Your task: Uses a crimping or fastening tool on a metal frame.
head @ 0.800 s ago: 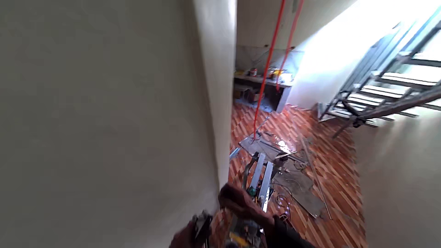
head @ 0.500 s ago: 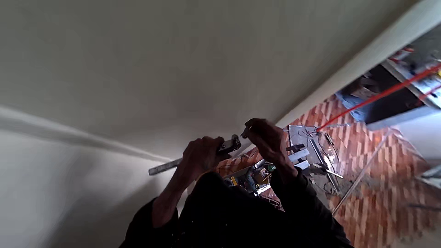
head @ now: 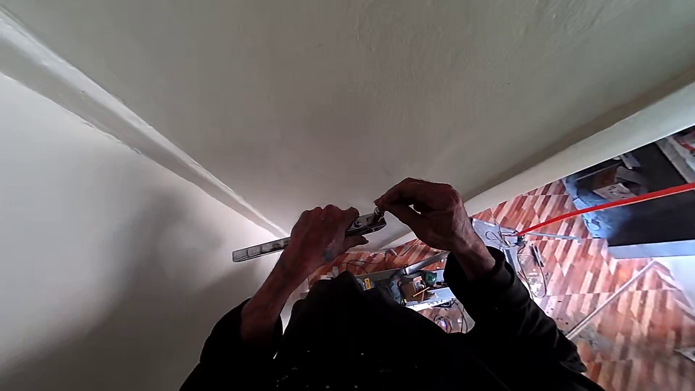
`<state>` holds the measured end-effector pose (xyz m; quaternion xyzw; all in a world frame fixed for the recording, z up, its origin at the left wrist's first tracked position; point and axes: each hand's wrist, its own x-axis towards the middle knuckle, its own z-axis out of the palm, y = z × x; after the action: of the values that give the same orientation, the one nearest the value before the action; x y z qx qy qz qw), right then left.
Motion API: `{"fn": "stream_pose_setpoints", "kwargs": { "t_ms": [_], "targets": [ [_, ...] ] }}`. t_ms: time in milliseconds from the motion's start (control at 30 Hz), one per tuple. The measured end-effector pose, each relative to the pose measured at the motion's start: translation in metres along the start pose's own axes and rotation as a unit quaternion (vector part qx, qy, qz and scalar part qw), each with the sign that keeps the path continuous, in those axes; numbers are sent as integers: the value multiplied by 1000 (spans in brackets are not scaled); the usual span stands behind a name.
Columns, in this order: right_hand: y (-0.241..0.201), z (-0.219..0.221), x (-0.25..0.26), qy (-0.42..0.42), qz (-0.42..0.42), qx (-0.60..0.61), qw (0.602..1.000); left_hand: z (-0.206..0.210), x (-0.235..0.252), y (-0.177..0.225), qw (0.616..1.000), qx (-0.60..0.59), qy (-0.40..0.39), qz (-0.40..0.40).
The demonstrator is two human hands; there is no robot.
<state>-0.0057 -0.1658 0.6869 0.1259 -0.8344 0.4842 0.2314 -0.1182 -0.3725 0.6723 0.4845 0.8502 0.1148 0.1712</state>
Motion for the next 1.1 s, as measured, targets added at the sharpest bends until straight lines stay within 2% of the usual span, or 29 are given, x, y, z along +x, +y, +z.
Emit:
{"fn": "stream_pose_setpoints", "kwargs": {
  "t_ms": [200,267,333,400,500,600,733,800,900,1000,1100],
  "targets": [
    [-3,-3,2,-27,-42,-59,997,-4,-2,3,1000,11,3,3],
    [-3,-7,1,-57,-24,-70,996,-5,-1,2,1000,0,8,10],
    [6,-13,-6,-45,20,-27,998,-12,1,0,1000,-24,7,7],
    [26,-11,-21,11,58,39,997,-24,2,-2,998,-53,15,7],
    [65,27,-50,18,90,169,981,-43,6,-4,994,-100,46,26],
    [82,96,-65,-40,83,351,932,-55,16,1,967,-203,119,99],
    [72,162,-40,-54,38,629,775,-63,27,21,926,-330,142,119],
    [59,174,-19,-76,-18,682,727,-68,30,32,907,-378,140,119],
    [44,181,1,-43,-86,690,718,-73,31,43,879,-434,142,133],
    [25,188,9,16,-83,708,701,-76,30,51,855,-490,124,117],
    [21,190,15,47,-70,702,707,-81,30,51,873,-452,133,122]
  ]
}}
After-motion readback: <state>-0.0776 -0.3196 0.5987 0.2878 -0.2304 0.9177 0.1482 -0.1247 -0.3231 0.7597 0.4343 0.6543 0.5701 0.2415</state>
